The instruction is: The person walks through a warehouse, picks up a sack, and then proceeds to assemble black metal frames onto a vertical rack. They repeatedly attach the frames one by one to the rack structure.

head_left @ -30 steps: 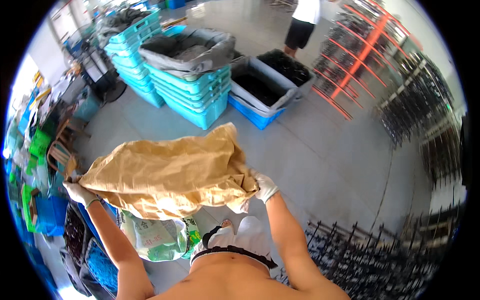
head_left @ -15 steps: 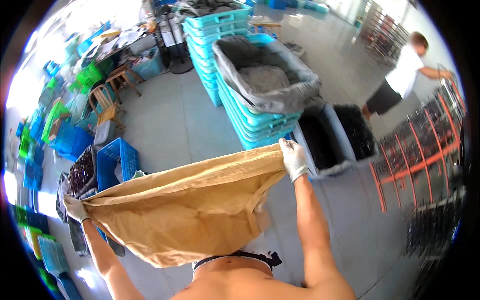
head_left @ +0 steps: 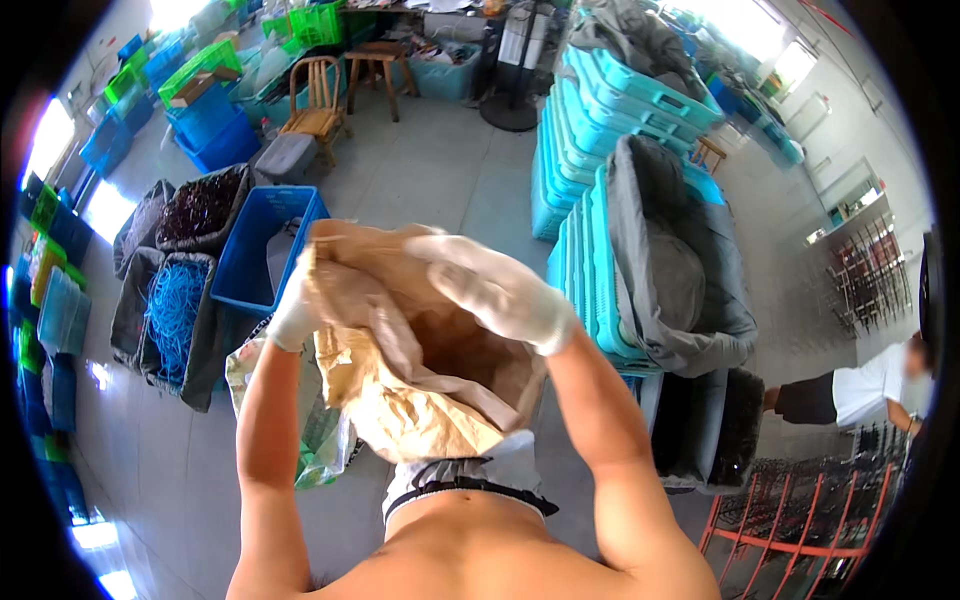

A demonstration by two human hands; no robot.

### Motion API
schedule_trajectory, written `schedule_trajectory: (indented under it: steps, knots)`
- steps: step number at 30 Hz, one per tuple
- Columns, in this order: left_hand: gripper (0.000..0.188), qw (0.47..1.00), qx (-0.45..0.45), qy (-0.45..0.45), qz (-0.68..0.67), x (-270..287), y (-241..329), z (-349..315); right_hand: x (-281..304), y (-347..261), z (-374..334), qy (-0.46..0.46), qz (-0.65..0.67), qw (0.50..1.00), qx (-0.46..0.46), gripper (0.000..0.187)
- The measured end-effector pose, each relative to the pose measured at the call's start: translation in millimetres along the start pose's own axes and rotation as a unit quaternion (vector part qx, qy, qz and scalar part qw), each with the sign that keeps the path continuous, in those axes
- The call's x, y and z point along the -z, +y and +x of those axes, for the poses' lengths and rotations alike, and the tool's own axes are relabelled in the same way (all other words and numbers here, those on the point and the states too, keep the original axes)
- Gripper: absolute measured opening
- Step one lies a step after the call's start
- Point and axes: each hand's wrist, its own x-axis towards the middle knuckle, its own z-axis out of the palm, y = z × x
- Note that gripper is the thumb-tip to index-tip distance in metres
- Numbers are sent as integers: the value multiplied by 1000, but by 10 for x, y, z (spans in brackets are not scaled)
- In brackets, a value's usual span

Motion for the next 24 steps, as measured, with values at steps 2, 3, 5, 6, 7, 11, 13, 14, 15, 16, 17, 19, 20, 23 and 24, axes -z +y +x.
schedule_trajectory:
  steps: [2, 3, 5, 6, 7, 11, 13, 14, 15, 16, 17, 19, 20, 23, 24]
  knots:
    - [43, 943, 139, 64, -294, 347, -465, -327, 160, 460, -244, 115, -143, 981, -68, 49]
    - [41, 884, 167, 113, -421, 493, -760, -504, 220, 844, -438, 189, -189, 953, -145, 52]
    - [39, 932, 119, 178, -292, 594, -884, -624, 281, 1496, -655, 245, -69, 915, -312, 55]
    - [35, 948, 95, 193, -234, 629, -884, -678, 298, 1723, -689, 252, 67, 879, -399, 55]
    - [31, 961, 83, 198, -175, 663, -812, -692, 215, 1793, -651, 195, 350, 792, -461, 53]
    - [20, 890, 130, 266, -346, 657, -866, -651, -16, 2197, 153, 25, 586, 687, -429, 51]
    - [19, 896, 187, 288, -282, 620, -711, -643, -15, 2550, 688, -112, 454, 760, -451, 34]
    - [20, 904, 190, 319, -214, 544, -620, -563, -74, 2819, 872, -157, 452, 735, -480, 29]
    - [21, 901, 195, 362, -136, 415, -416, -479, -208, 2982, 1095, -220, 447, 705, -505, 25]
    - [22, 896, 197, 393, -64, 346, -352, -391, -248, 3034, 1280, -223, 435, 692, -531, 22]
    - [26, 934, 181, 303, 57, 415, -327, -459, -291, 3118, 1411, -228, 429, 704, -518, 23]
    - [28, 882, 293, 355, -103, 383, -101, -387, -384, 3317, 1759, -250, 414, 731, -482, 26]
    - [31, 890, 290, 346, -72, 423, -28, -386, -375, 3489, 1909, -280, 307, 811, -411, 26]
    - [27, 694, 278, 623, -230, 269, 2, -884, -243, 3577, 2541, -243, -301, 917, -95, 24]
    - [18, 746, 410, 496, 172, 247, 139, -523, -187, 3521, 2813, -214, -338, 916, -24, 17]
